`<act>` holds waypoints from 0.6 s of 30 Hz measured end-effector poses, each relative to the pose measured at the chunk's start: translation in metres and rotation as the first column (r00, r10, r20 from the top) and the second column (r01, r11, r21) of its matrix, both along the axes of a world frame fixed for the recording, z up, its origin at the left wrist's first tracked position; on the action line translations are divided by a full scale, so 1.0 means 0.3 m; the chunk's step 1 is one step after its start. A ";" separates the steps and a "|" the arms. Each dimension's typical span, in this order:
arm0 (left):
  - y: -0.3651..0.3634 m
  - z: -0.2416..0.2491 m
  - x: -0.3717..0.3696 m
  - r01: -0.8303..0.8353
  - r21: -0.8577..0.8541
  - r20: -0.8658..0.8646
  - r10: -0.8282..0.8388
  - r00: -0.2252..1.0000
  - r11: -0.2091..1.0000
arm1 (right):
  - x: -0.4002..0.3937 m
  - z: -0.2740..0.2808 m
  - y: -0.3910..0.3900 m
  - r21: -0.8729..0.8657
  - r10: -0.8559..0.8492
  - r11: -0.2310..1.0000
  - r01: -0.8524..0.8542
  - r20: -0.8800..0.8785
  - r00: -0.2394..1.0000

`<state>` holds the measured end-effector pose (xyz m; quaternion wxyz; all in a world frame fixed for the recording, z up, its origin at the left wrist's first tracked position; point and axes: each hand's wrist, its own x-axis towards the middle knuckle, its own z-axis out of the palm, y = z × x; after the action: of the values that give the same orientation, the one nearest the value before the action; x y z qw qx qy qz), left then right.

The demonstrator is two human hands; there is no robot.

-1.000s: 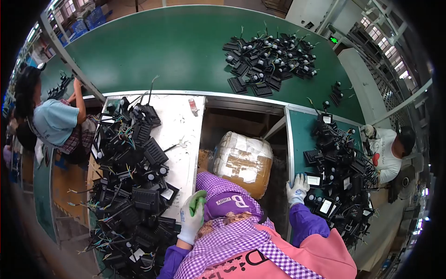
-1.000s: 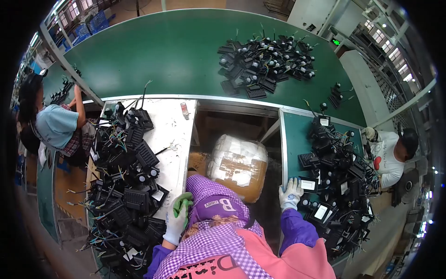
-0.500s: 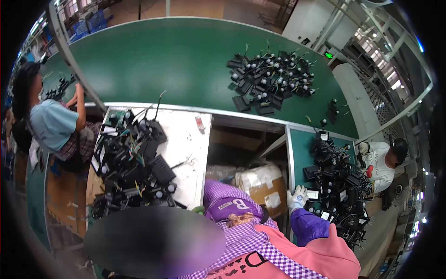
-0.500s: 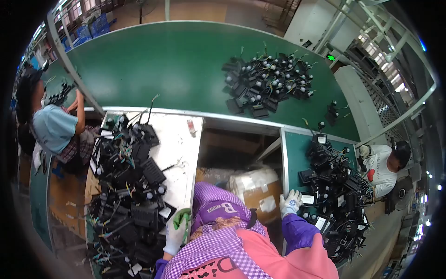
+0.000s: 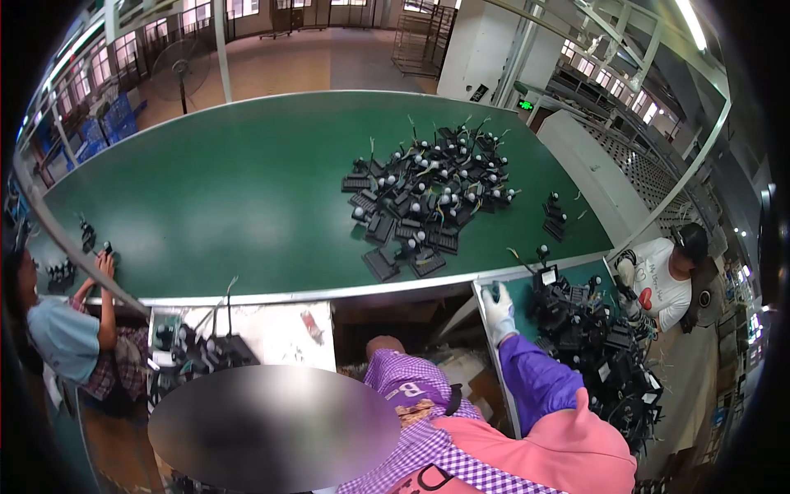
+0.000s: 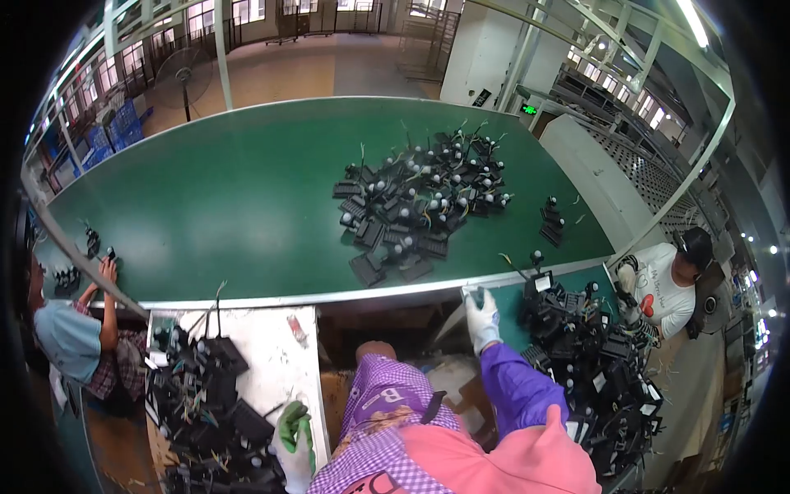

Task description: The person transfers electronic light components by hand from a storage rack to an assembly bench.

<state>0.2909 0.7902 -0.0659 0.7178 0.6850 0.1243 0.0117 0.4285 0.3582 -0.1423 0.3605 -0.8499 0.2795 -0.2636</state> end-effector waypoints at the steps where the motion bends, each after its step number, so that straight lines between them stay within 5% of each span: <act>1: -0.023 -0.021 0.058 -0.006 0.114 0.019 0.004 1.000 0.993 | 0.096 0.021 -0.062 0.091 -0.010 0.996 0.006 0.044 0.999; 2: -0.068 -0.037 0.129 0.011 0.237 0.085 -0.033 0.996 0.972 | 0.192 0.038 -0.141 0.180 -0.024 0.984 0.008 0.086 0.996; 4: -0.188 -0.029 0.308 0.024 0.475 0.198 -0.133 0.971 0.880 | 0.417 -0.033 -0.392 0.034 -0.106 0.994 0.103 0.103 0.989; 6: -0.323 -0.047 0.573 0.174 0.658 0.276 -0.451 0.849 0.732 | 0.613 0.012 -0.575 -0.051 -0.180 0.981 0.189 0.146 0.973; 8: -0.551 -0.009 0.835 0.178 0.891 0.177 -0.680 0.711 0.418 | 0.834 -0.007 -0.799 0.068 -0.223 0.975 0.212 0.277 0.935; 12: -1.104 -0.067 1.263 0.345 0.919 0.088 -0.952 0.292 0.191 | 1.163 0.119 -1.039 0.143 -0.263 0.960 0.242 0.154 0.952; 14: -1.360 -0.115 1.404 0.339 0.940 0.034 -0.999 0.013 0.037 | 1.303 0.113 -1.193 -0.028 -0.198 0.980 0.198 -0.012 0.980; 16: -1.580 -0.224 1.502 0.194 0.981 0.054 -0.993 -0.107 0.033 | 1.431 0.132 -1.300 -0.149 -0.152 0.980 0.131 -0.144 0.978; 18: -1.745 -0.302 1.560 0.204 0.979 -0.015 -0.999 -0.046 -0.024 | 1.552 0.111 -1.416 -0.192 -0.115 0.979 0.066 -0.256 0.960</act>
<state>0.7588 0.2668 -0.1563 0.1440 0.7454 -0.6500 -0.0348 0.8941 -0.0667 -0.1091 0.2285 -0.8931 0.3389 -0.1881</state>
